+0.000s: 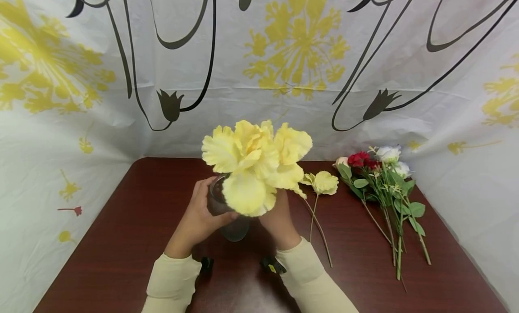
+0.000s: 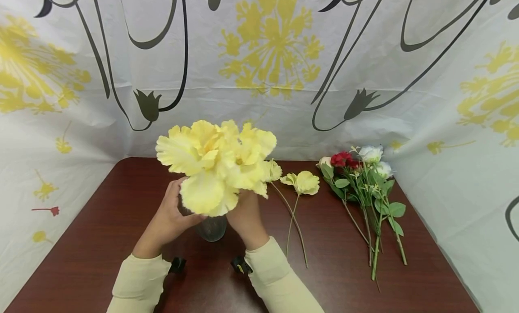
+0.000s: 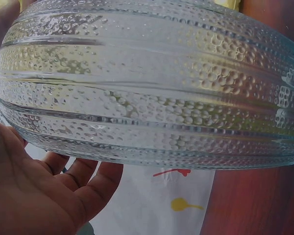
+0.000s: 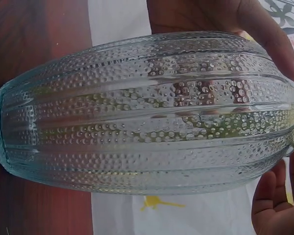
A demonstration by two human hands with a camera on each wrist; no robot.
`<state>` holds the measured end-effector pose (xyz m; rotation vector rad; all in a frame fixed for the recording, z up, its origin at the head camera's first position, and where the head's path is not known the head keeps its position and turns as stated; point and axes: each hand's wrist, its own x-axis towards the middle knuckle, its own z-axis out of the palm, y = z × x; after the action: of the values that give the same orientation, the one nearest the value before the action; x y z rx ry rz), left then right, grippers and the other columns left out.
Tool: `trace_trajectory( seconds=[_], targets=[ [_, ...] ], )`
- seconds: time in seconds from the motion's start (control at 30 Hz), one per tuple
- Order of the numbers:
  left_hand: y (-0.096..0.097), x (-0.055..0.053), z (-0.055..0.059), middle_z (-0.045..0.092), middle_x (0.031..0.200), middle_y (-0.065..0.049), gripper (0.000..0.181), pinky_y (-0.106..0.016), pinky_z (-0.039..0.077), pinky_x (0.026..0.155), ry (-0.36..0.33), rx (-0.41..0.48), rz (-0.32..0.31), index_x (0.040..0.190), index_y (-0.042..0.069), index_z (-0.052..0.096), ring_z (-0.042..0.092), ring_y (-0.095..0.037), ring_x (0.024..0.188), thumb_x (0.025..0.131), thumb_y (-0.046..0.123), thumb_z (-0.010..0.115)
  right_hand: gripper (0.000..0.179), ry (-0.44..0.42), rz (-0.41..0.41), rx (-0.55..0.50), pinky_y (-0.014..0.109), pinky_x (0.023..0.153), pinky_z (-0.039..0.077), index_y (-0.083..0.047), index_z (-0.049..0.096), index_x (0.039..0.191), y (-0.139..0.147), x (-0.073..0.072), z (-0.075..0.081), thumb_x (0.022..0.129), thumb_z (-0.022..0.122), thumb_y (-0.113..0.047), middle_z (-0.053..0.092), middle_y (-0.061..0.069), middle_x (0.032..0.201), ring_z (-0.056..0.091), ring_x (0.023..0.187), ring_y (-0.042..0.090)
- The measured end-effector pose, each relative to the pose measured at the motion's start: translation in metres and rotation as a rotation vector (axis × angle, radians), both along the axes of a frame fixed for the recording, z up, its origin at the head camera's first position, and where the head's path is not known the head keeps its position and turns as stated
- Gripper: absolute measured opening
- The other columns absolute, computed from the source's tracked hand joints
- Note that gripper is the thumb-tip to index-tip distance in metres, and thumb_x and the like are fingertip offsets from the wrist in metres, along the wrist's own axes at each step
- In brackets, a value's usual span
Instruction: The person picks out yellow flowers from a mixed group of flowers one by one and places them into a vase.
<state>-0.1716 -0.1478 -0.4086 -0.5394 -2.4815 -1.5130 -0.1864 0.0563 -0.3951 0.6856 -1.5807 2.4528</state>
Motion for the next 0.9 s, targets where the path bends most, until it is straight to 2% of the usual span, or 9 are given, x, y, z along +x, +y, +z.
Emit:
trace_trajectory(
  seconds=[0.07, 0.13, 0.23, 0.27, 0.4, 0.5, 0.67, 0.77, 0.9],
  targets=[
    [0.0, -0.001, 0.0, 0.032, 0.142, -0.006, 0.093, -0.054, 0.038, 0.1, 0.019, 0.003, -0.009, 0.15, 0.021, 0.03, 0.041, -0.022, 0.125, 0.077, 0.031, 0.086, 0.013, 0.006, -0.186, 0.227, 0.025, 0.074, 0.05, -0.004, 0.067, 0.104, 0.0, 0.003, 0.005, 0.091, 0.067, 0.0, 0.066, 0.0, 0.094, 0.059, 0.08, 0.008],
    [0.001, -0.001, 0.0, 0.037, 0.141, -0.005, 0.09, -0.052, 0.041, 0.098, 0.036, 0.006, -0.025, 0.149, 0.019, 0.033, 0.044, -0.021, 0.124, 0.078, 0.027, 0.087, 0.01, 0.009, -0.285, 0.368, 0.027, 0.068, 0.048, 0.001, 0.067, 0.103, 0.002, 0.0, 0.006, 0.097, 0.061, -0.004, 0.064, 0.006, 0.088, 0.056, 0.073, 0.013],
    [0.003, -0.002, -0.001, 0.04, 0.144, 0.0, 0.092, -0.049, 0.041, 0.101, 0.042, 0.045, -0.053, 0.15, 0.021, 0.031, 0.045, -0.017, 0.128, 0.077, 0.023, 0.088, 0.01, -0.063, -0.309, 0.438, 0.026, 0.063, 0.045, -0.005, 0.066, 0.106, 0.017, -0.003, -0.002, 0.099, 0.06, -0.007, 0.061, 0.007, 0.087, 0.055, 0.07, 0.017],
    [0.003, -0.003, -0.001, 0.041, 0.145, 0.002, 0.092, -0.049, 0.04, 0.102, 0.041, 0.07, -0.068, 0.15, 0.022, 0.032, 0.045, -0.016, 0.13, 0.077, 0.022, 0.088, 0.007, -0.088, -0.324, 0.472, 0.027, 0.061, 0.045, -0.004, 0.064, 0.099, 0.023, -0.005, -0.004, 0.098, 0.061, -0.01, 0.059, 0.007, 0.083, 0.055, 0.069, 0.018],
    [0.002, -0.003, -0.001, 0.035, 0.151, 0.003, 0.1, -0.05, 0.034, 0.108, 0.012, 0.123, -0.08, 0.154, 0.024, 0.024, 0.038, -0.016, 0.137, 0.077, 0.018, 0.087, 0.024, -0.2, -0.324, 0.632, 0.035, 0.078, 0.051, -0.004, 0.065, 0.117, 0.056, -0.017, -0.014, 0.097, 0.064, -0.017, 0.067, 0.011, 0.107, 0.062, 0.09, 0.023],
    [0.002, -0.002, 0.0, 0.041, 0.146, 0.0, 0.095, -0.049, 0.038, 0.104, 0.018, 0.098, -0.068, 0.151, 0.018, 0.03, 0.044, -0.017, 0.131, 0.076, 0.012, 0.088, 0.032, -0.21, -0.318, 0.794, 0.043, 0.09, 0.046, -0.005, 0.061, 0.127, 0.079, -0.026, -0.018, 0.097, 0.064, -0.017, 0.062, 0.013, 0.126, 0.057, 0.106, 0.027],
    [0.006, 0.007, 0.019, 0.047, 0.137, -0.007, 0.085, -0.048, 0.042, 0.099, 0.073, 0.04, -0.062, 0.144, 0.007, 0.039, 0.047, -0.021, 0.123, 0.074, 0.003, 0.087, 0.023, -0.163, -0.402, 1.052, 0.044, 0.081, 0.046, -0.005, 0.063, 0.118, 0.111, -0.036, -0.027, 0.098, 0.062, -0.018, 0.065, 0.014, 0.116, 0.058, 0.095, 0.029],
    [0.009, 0.013, 0.031, 0.046, 0.136, -0.007, 0.082, -0.047, 0.042, 0.099, 0.078, 0.025, -0.06, 0.142, 0.004, 0.039, 0.047, -0.02, 0.123, 0.074, 0.002, 0.086, 0.024, -0.161, -0.451, 1.138, 0.044, 0.076, 0.046, -0.004, 0.063, 0.116, 0.124, -0.037, -0.03, 0.099, 0.06, -0.02, 0.067, 0.014, 0.109, 0.059, 0.088, 0.028],
    [0.009, 0.015, 0.034, 0.049, 0.135, -0.007, 0.08, -0.048, 0.042, 0.1, 0.055, 0.024, -0.065, 0.143, 0.004, 0.04, 0.048, -0.02, 0.124, 0.076, 0.002, 0.085, 0.023, -0.192, -0.464, 1.213, 0.044, 0.073, 0.046, -0.003, 0.063, 0.113, 0.133, -0.039, -0.03, 0.099, 0.061, -0.021, 0.067, 0.015, 0.103, 0.058, 0.082, 0.028]
  ],
)
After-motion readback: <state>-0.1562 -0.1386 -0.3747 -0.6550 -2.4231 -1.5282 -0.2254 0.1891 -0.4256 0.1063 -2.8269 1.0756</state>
